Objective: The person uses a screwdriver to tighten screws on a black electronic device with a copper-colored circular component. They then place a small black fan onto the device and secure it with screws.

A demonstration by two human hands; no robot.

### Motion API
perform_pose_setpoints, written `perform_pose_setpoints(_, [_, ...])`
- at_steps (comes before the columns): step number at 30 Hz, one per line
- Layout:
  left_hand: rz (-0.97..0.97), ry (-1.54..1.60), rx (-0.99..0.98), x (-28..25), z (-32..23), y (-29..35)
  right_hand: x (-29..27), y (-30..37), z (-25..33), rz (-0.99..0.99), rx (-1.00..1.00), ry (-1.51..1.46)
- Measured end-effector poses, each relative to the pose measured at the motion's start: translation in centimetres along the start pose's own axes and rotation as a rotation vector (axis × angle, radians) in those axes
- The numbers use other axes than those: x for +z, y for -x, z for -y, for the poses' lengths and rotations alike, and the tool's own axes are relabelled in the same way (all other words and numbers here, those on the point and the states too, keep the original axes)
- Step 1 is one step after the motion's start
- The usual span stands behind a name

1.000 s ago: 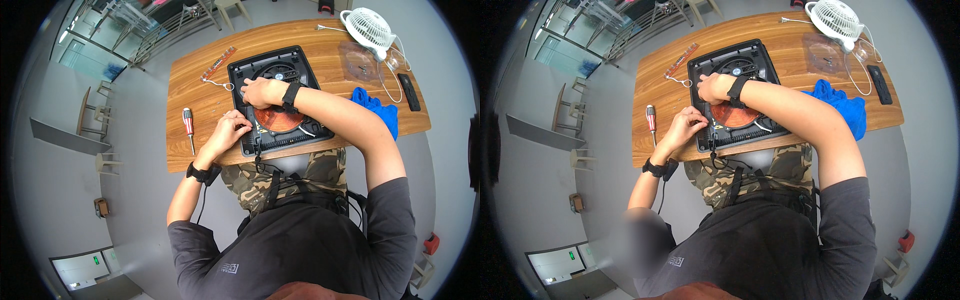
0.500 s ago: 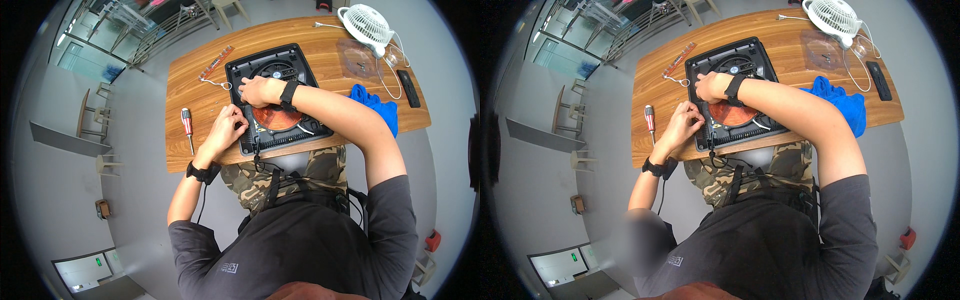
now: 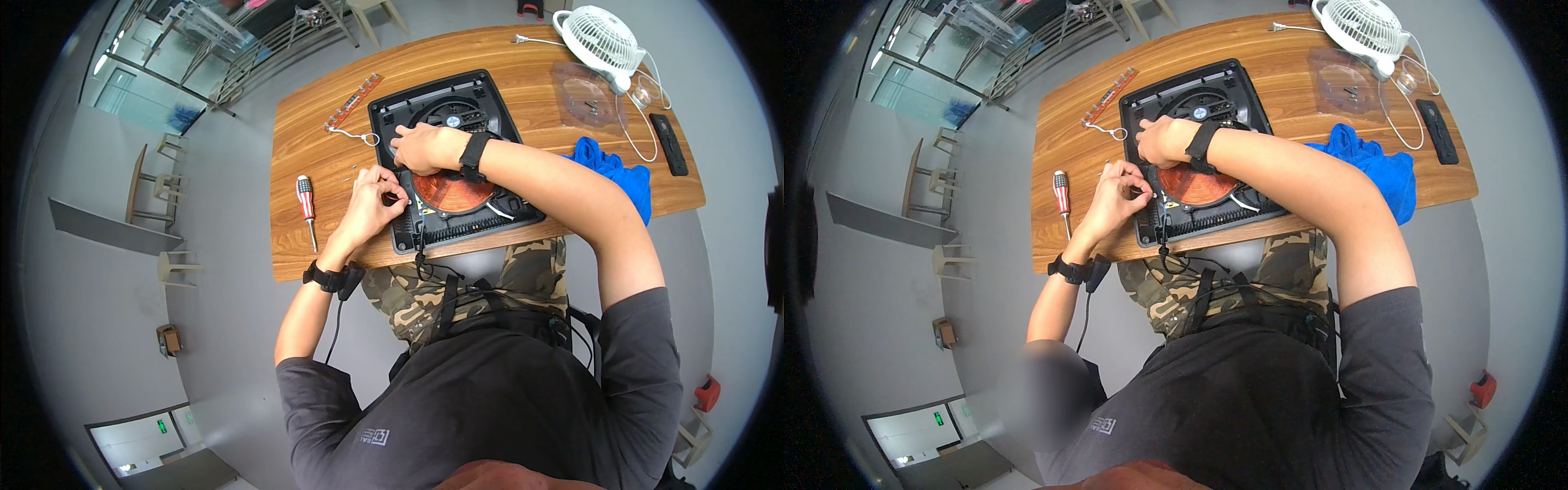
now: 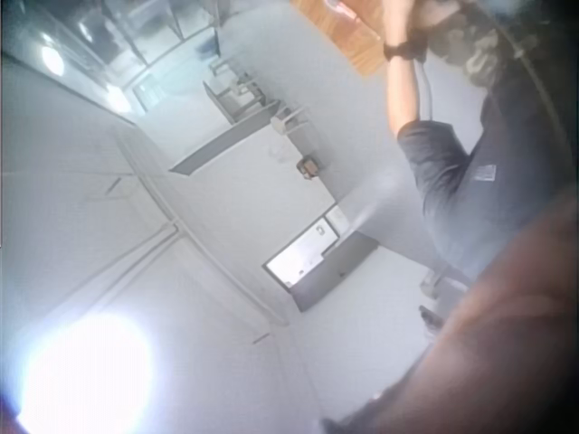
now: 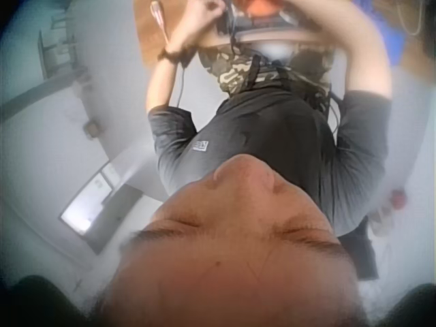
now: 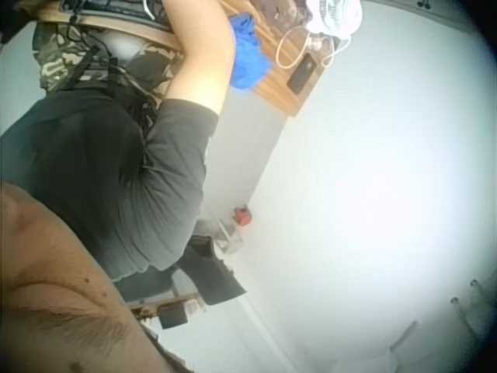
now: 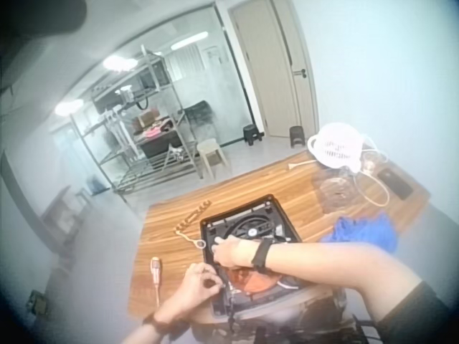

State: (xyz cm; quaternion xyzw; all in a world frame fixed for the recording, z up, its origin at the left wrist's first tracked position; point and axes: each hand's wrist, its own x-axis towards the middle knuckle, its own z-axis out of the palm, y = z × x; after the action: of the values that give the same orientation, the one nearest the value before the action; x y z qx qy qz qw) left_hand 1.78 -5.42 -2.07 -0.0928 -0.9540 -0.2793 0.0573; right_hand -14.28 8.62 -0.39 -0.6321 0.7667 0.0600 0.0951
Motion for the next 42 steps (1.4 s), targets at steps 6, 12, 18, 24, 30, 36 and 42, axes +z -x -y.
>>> perform_pose_setpoints(6, [-0.04,0.05,-0.052,0.9,-0.1,-0.3,0.8,-0.3,-0.5,-0.019,-0.004,0.027])
perform_pose_setpoints(12, [-0.032,-0.005,-0.08,1.4,-0.3,-0.6,0.9,-0.3,-0.4,-0.039,-0.007,0.006])
perform_pose_setpoints(18, [-0.027,-0.026,-0.086,1.6,-0.4,-0.5,0.8,-0.3,-0.4,-0.029,-0.004,0.004])
perform_pose_setpoints(24, [-0.035,-0.023,-0.099,1.9,-0.3,-0.6,1.0,-0.4,-0.5,-0.048,-0.006,0.015])
perform_pose_setpoints(30, [-0.04,-0.052,-0.104,2.3,-0.1,-0.4,0.7,-0.3,-0.3,-0.039,-0.009,0.003])
perform_pose_setpoints(36, [-0.018,-0.077,-0.125,2.4,-0.1,-0.9,0.8,-0.6,-0.3,-0.007,0.008,0.013])
perform_pose_setpoints(42, [-0.016,-0.138,-0.147,2.9,0.0,-1.1,0.9,-0.4,-0.4,0.0,-0.009,0.032])
